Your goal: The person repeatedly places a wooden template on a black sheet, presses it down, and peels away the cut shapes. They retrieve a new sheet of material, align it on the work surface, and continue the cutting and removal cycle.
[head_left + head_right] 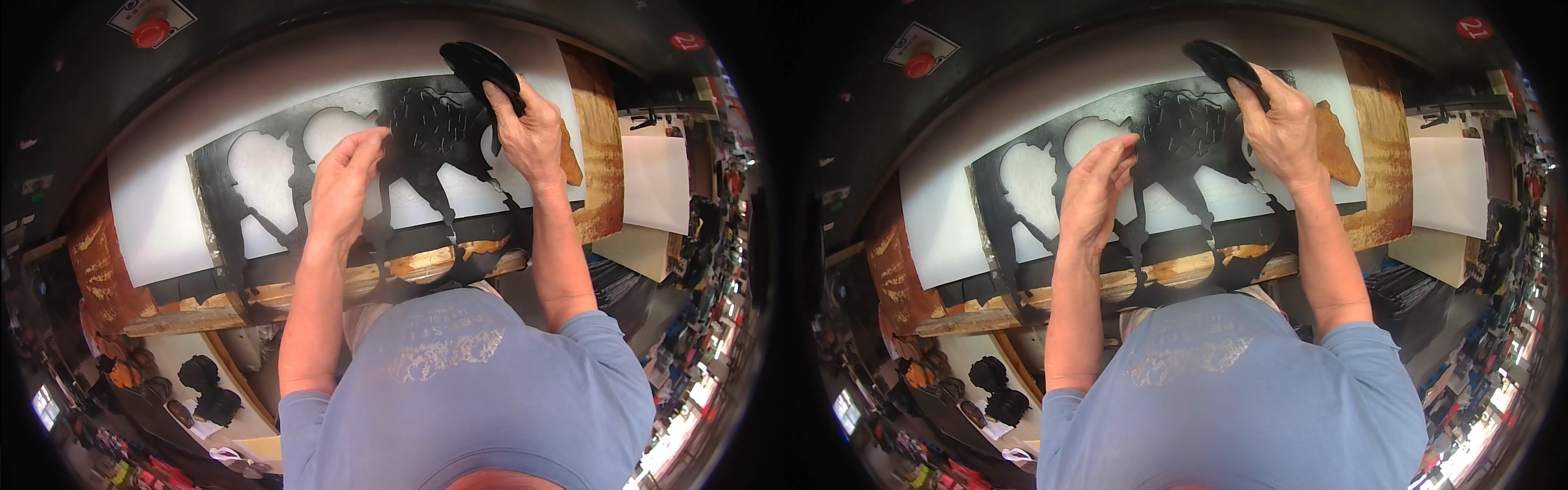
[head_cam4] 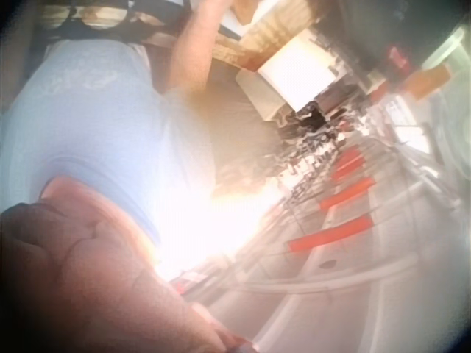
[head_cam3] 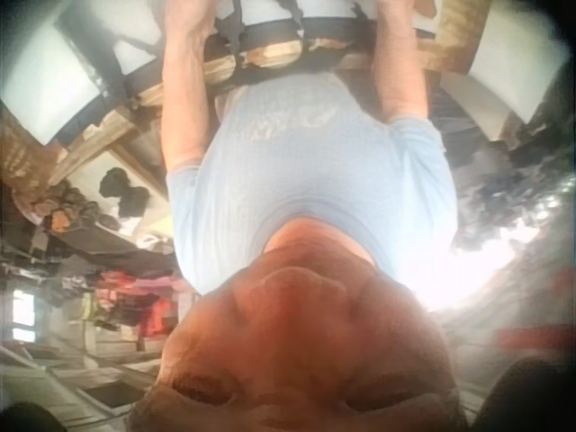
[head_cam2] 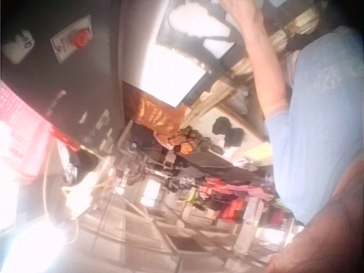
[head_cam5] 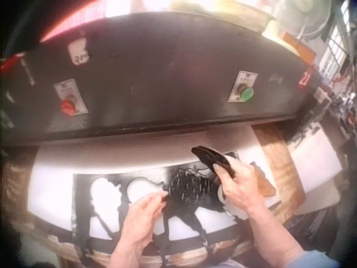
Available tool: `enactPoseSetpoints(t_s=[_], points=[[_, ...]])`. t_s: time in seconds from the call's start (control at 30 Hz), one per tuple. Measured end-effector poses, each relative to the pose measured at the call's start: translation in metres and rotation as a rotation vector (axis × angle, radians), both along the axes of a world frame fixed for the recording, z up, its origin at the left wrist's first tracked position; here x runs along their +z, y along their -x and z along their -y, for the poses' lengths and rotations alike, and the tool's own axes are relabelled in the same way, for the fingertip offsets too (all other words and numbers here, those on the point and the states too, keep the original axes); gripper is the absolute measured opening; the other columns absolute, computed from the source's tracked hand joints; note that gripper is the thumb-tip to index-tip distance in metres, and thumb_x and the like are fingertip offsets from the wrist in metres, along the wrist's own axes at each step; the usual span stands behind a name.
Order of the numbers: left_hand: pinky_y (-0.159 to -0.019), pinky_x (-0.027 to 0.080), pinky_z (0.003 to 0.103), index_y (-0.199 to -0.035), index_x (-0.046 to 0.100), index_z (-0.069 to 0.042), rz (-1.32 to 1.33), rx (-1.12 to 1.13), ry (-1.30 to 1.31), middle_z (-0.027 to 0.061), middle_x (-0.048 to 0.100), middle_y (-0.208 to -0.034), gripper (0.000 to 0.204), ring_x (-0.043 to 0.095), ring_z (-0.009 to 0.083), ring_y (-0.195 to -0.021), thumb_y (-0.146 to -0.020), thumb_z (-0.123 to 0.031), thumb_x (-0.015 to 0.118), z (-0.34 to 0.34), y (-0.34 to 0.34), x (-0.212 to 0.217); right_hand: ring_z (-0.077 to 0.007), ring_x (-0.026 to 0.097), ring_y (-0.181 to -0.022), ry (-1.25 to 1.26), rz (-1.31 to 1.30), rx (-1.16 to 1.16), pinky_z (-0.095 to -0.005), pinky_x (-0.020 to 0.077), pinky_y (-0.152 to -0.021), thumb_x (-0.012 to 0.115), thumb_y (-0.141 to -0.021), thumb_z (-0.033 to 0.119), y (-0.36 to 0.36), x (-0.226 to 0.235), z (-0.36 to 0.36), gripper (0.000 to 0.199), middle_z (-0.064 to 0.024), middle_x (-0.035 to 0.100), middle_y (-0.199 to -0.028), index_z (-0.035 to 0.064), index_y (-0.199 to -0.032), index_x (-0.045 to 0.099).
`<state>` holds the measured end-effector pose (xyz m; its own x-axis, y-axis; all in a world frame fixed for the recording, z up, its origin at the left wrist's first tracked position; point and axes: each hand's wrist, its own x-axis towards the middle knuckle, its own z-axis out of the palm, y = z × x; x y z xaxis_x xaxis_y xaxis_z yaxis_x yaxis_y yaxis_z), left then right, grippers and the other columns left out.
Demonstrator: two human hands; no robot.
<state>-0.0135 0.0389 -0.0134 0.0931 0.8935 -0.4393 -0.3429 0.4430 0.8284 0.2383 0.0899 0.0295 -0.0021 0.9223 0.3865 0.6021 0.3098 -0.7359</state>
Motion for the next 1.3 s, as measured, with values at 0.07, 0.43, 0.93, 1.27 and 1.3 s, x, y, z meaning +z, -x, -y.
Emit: enactPoseSetpoints(t_s=[0.07,0.43,0.93,1.27,1.3], points=[[-0.09,0.05,0.026,-0.132,0.07,-0.006,0.146,0.072,0.061,0.0024,0.074,-0.116,0.037,0.067,0.0115,-0.104,-0.106,-0.032,0.067,-0.001,0.001,-0.003,-0.0225,0.07,-0.089,-0.184,0.048,0.196,-0.0334,0.0565,-0.08,0.068,-0.09,-0.008,-0.004,0.005,-0.009,0.031,-0.0112,0.077,-0.1,0.0024,-0.118,0.076],[-0.076,0.044,0.023,-0.136,0.066,-0.011,0.291,0.074,0.09,-0.0032,0.066,-0.102,0.038,0.057,0.0087,-0.088,-0.106,-0.034,0.069,-0.015,-0.001,-0.008,-0.0351,0.057,-0.134,-0.207,0.488,0.739,-0.0497,0.0477,-0.109,0.07,-0.077,-0.009,-0.014,-0.028,-0.036,0.059,0.0003,0.068,-0.142,0.0213,-0.127,0.077],[-0.089,0.056,0.028,-0.167,0.031,-0.003,-0.157,-0.008,-0.023,0.0145,0.07,-0.125,0.084,0.068,0.0131,-0.104,-0.093,0.002,0.071,-0.034,-0.046,0.014,-0.0322,0.044,-0.152,0.45,0.042,0.911,-0.0485,0.0272,-0.13,0.06,-0.072,0.003,-0.029,-0.019,-0.051,0.074,-0.0119,0.052,-0.161,0.0085,-0.145,0.065],[-0.108,0.048,0.029,-0.166,0.037,-0.007,-0.083,-0.201,-0.247,0.0108,0.059,-0.15,0.083,0.062,0.0147,-0.124,-0.09,0.009,0.066,-0.051,-0.035,-0.001,-0.0346,0.055,-0.139,0.194,0.222,0.579,-0.0439,0.0466,-0.117,0.088,-0.082,0.025,-0.018,-0.038,-0.048,0.078,-0.0154,0.057,-0.15,0.0079,-0.151,0.056],[-0.111,0.046,0.029,-0.166,0.037,-0.006,-0.066,-0.216,-0.272,0.0128,0.056,-0.154,0.082,0.059,0.0156,-0.129,-0.09,0.009,0.065,-0.051,-0.034,-0.003,-0.0353,0.055,-0.139,0.158,0.242,0.596,-0.0442,0.0472,-0.117,0.088,-0.081,0.025,-0.019,-0.036,-0.05,0.079,-0.0158,0.057,-0.149,0.0068,-0.15,0.056]])
